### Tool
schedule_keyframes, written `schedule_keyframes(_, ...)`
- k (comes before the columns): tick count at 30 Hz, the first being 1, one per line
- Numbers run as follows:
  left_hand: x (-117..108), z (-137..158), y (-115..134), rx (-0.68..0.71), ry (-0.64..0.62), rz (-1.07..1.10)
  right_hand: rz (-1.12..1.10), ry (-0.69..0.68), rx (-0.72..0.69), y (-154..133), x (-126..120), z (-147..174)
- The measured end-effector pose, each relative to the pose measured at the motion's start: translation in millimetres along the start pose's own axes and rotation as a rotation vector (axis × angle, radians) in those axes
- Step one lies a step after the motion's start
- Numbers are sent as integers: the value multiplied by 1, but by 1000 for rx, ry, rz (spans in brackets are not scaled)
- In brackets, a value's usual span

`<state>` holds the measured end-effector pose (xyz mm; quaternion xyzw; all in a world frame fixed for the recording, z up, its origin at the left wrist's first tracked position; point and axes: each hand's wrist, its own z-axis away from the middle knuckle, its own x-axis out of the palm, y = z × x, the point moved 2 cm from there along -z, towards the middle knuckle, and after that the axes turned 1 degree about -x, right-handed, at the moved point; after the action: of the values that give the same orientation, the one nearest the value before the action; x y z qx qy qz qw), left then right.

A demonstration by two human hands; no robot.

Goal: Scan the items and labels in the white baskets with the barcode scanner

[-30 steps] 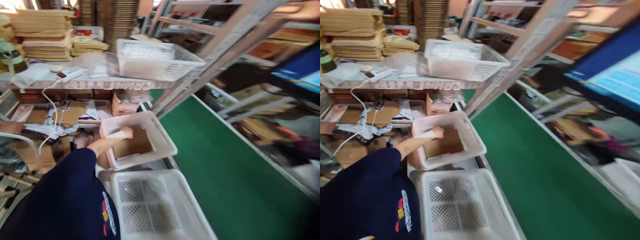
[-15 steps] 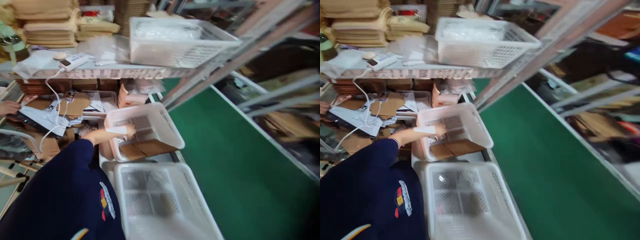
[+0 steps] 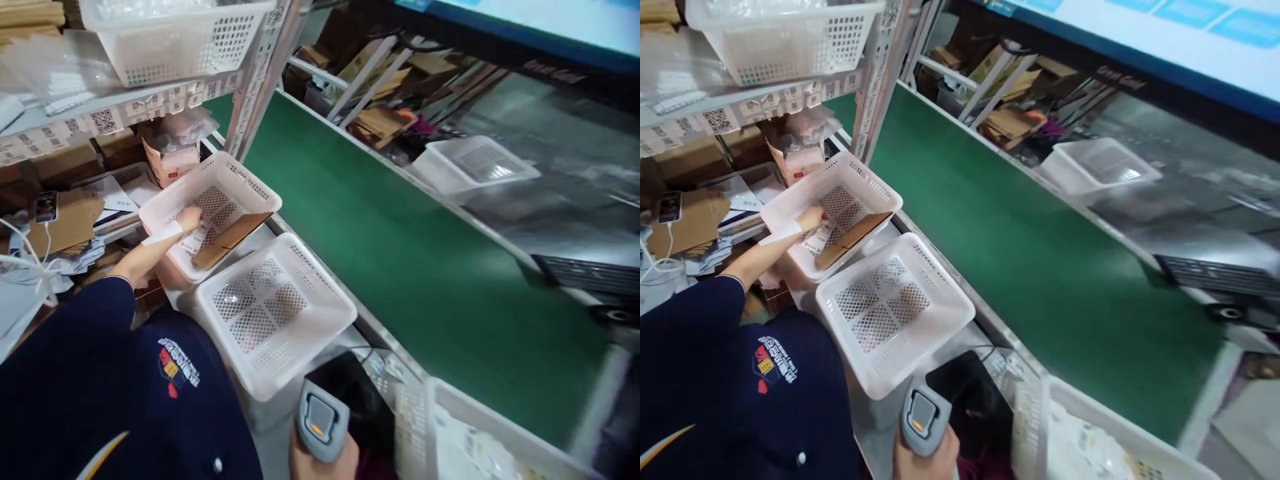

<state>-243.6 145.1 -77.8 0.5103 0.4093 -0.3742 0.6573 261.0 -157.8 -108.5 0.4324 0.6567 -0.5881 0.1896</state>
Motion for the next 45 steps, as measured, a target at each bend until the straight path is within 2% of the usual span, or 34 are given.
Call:
schedule_keyframes(2, -22, 4, 15, 1, 82, 71, -12, -5, -33, -10, 0, -6)
schedule_keyframes(4, -44, 12, 41, 62, 165, 168, -25, -43, -85, -26, -1, -17)
schedule_keyframes(6, -58, 25, 74, 168, 225, 298, -45, -99, -143, -50, -2, -33)
schedule_keyframes(8, -60, 40, 109, 301, 235, 462, -56, -135, -188, -80, -4, -50)
schedule_keyframes(11, -42, 58, 156, 440, 111, 636, -72, -177, -230, -126, -5, -72)
schedule_keyframes(13, -20, 66, 180, 473, -9, 610, -31, -209, -220, -147, -4, -83)
schedule_keyframes(15, 3, 73, 196, 501, -116, 553, 27, -246, -187, -153, -1, -88)
schedule_keyframes(17, 22, 81, 204, 514, -190, 480, 49, -274, -159, -148, 2, -87)
schedule_keyframes(19, 31, 88, 204, 519, -164, 378, 17, -273, -145, -135, 6, -78)
schedule_keyframes(21, 33, 93, 195, 508, -26, 231, -47, -247, -126, -117, 10, -64)
schedule_keyframes(23, 31, 94, 180, 403, 93, 75, -109, -227, -91, -97, 14, -50)
schedule_keyframes(24, 29, 93, 169, 302, 97, 17, -135, -227, -70, -88, 17, -43)
schedule_keyframes(27, 17, 86, 131, 3, -11, -30, -181, -238, 2, -63, 24, -30)
schedule_keyframes(29, -3, 83, 107, -62, -8, -12, -183, -246, 43, -53, 26, -26)
schedule_keyframes(32, -44, 83, 82, -26, 150, 57, -183, -265, 48, -48, 27, -27)
schedule_keyframes(34, -66, 86, 78, 104, 301, 279, -204, -260, 37, -51, 28, -30)
schedule_keyframes(36, -72, 90, 85, 263, 365, 565, -224, -232, 46, -56, 29, -34)
schedule_keyframes(38, -59, 90, 99, 340, 260, 691, -230, -199, 64, -61, 31, -36)
schedule_keyframes(39, -47, 88, 107, 327, 169, 647, -229, -191, 70, -62, 31, -36)
schedule_keyframes(41, -21, 79, 116, 222, 33, 434, -231, -176, 74, -62, 31, -33)
schedule_keyframes(43, -1, 66, 113, 63, -4, 213, -240, -156, 81, -57, 27, -29)
schedule_keyframes(45, 12, 52, 101, -75, -30, 98, -244, -145, 102, -49, 22, -24)
